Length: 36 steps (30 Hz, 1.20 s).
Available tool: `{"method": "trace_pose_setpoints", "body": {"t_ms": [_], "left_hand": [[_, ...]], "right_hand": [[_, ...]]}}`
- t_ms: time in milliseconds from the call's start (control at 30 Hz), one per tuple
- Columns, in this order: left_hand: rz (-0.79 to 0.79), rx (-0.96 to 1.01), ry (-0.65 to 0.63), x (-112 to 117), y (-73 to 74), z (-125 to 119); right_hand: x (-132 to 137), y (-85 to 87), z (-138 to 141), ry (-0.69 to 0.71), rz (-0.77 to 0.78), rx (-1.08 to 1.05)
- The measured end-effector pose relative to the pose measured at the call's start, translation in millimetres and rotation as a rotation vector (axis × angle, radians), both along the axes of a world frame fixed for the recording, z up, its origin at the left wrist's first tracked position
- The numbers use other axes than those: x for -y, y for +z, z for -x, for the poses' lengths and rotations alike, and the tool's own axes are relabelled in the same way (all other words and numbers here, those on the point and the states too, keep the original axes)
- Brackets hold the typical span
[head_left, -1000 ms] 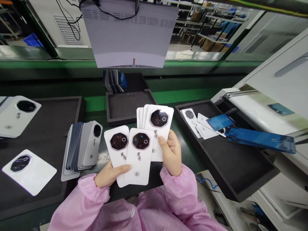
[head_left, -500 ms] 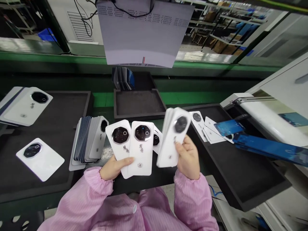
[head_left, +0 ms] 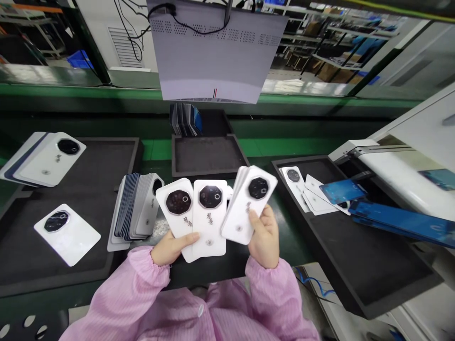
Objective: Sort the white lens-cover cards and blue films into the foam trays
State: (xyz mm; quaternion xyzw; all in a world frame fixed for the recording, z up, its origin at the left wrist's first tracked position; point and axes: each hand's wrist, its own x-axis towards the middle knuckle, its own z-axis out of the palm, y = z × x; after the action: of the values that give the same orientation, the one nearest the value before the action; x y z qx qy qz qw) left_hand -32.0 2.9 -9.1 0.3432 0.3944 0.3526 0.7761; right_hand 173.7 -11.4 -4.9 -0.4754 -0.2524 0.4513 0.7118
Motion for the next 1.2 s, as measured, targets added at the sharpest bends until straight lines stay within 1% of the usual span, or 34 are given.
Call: {"method": "trace_pose_setpoints", "body": {"t_ms": [67,100,133,167,267,333,433,533,733,900,1200], "left_hand": [[0.027,0.021,-0.022,0.8,4.4,0.8],[0.043,0.022,-0.035,1.1,5.8,1.1],[0.061,0.014,-0.045,1.0,6.6,1.1],[0.080,-0.002,-0.053,0.7,7.0,0.6],[0.135,-0.050,-0.050,-1.9,7.2,-3.3],[0.157,-0.045,-0.047,-3.5,8.3,-6.8],[0.157,-0.016,-0.048,-4.0,10.8,-9.6],[0.155,-0.004,-0.050,-2.6,11.4,-8.4],[0.164,0.010,-0.065,-1.4,8.8,-5.1],[0.160,0.013,-0.062,-2.0,10.0,-6.2],[0.156,0.017,-0.065,-0.7,9.1,-5.9]], "right_hand": [[-10.9,1.4,-6.1,-0.138,-0.024,-0.020],[-15.8,2.5,-7.8,-0.169,-0.035,-0.007],[-20.0,3.8,-8.2,-0.164,-0.042,0.016],[-23.2,5.5,-7.5,-0.127,-0.045,0.039],[-26.9,12.6,0.5,0.067,-0.067,0.090],[-26.0,18.0,7.4,0.133,-0.101,0.110],[-23.1,23.6,13.9,0.129,-0.133,0.106],[-21.1,25.0,14.6,0.130,-0.144,0.085],[-21.0,24.7,12.5,0.141,-0.127,0.087],[-21.7,24.5,13.5,0.140,-0.135,0.073],[-19.5,18.7,17.5,0.157,-0.148,0.032]]}}
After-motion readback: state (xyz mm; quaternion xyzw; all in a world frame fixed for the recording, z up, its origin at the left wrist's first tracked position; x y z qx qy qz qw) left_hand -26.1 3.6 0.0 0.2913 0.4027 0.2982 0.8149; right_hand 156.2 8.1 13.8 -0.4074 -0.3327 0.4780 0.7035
